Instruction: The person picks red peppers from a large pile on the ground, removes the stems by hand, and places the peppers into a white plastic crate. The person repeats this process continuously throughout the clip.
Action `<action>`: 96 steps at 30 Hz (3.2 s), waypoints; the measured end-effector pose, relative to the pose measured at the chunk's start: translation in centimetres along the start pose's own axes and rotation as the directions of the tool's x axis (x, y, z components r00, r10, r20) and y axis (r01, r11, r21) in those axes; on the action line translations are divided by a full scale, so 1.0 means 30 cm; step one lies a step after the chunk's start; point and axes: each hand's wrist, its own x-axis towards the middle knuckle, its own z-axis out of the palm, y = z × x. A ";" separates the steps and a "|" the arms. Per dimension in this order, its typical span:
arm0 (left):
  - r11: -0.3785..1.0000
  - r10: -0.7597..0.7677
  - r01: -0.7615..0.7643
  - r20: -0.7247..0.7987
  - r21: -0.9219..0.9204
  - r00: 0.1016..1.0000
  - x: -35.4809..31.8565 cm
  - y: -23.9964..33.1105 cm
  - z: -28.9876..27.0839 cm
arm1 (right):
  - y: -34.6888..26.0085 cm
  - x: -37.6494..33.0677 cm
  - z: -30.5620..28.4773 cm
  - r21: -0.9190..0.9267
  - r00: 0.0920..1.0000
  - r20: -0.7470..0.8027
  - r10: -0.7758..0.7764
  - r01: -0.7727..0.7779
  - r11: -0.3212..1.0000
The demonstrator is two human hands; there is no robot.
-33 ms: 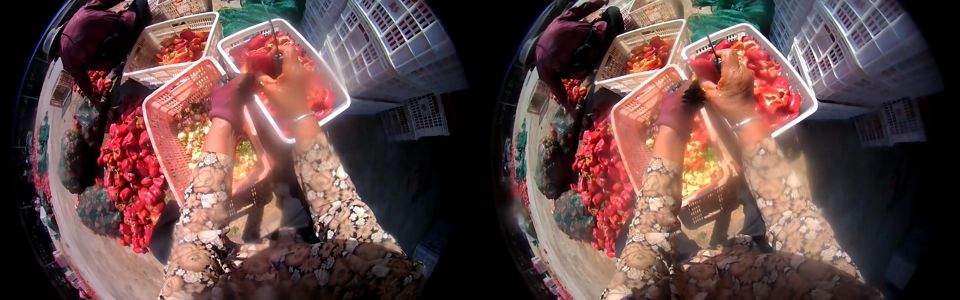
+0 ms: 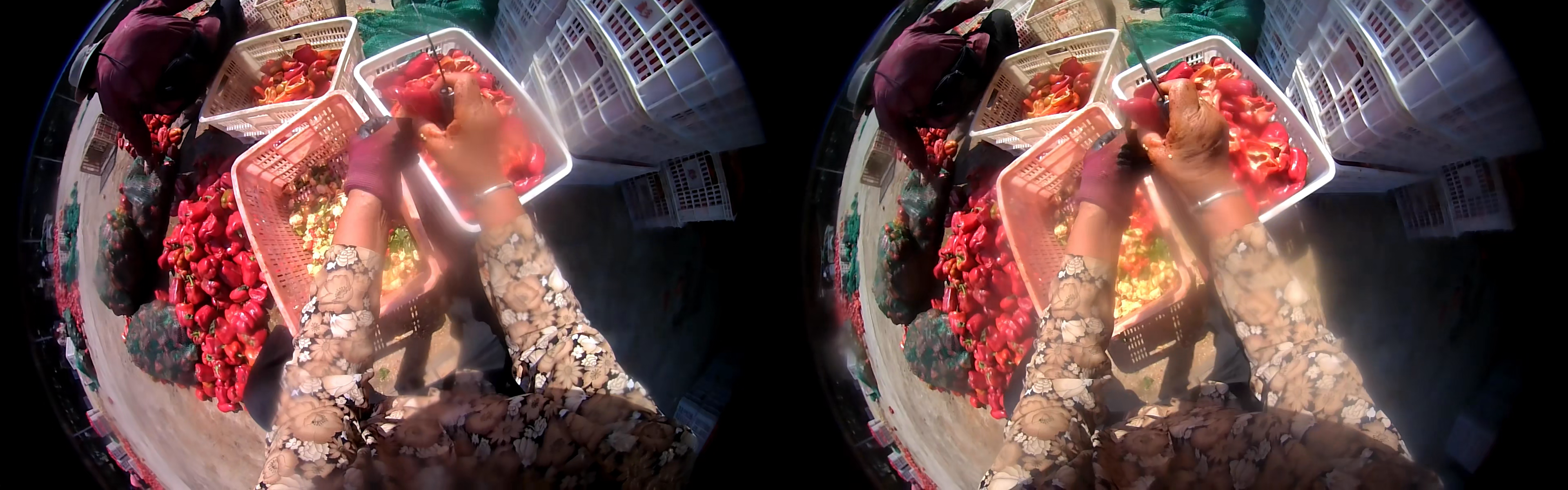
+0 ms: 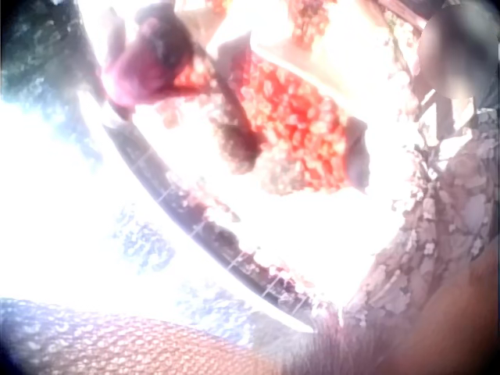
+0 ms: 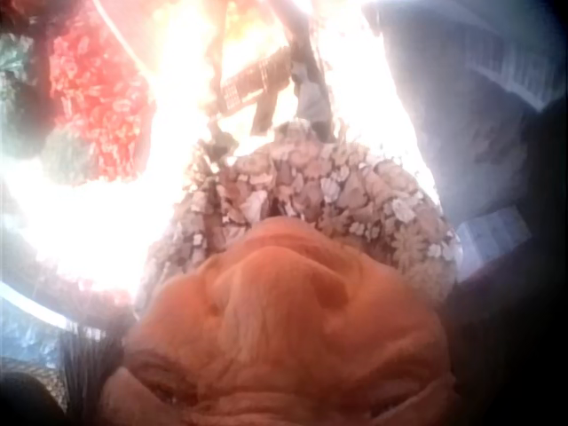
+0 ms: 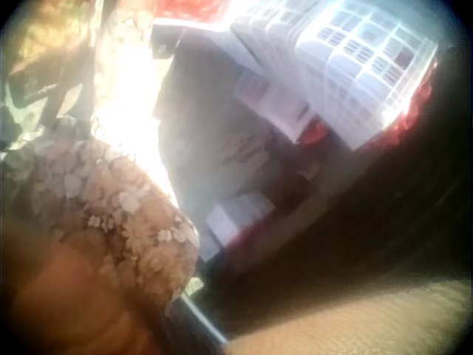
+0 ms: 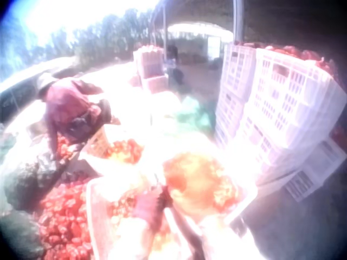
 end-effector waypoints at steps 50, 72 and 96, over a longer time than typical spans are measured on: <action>0.820 -0.162 0.157 0.041 -0.550 0.986 -0.006 -0.319 0.138 | 0.458 0.068 -0.201 0.401 0.750 -0.286 0.597 -0.472 0.785; 0.882 -0.388 0.036 -0.683 -0.469 0.618 -0.578 -0.952 -0.243 | 0.217 -0.004 0.163 0.313 0.812 0.409 0.417 -0.554 0.771; 0.578 -0.658 0.815 -0.604 -0.024 0.449 -1.172 -1.742 -1.276 | -0.311 -0.463 0.571 -0.038 0.480 0.875 0.060 -0.056 0.998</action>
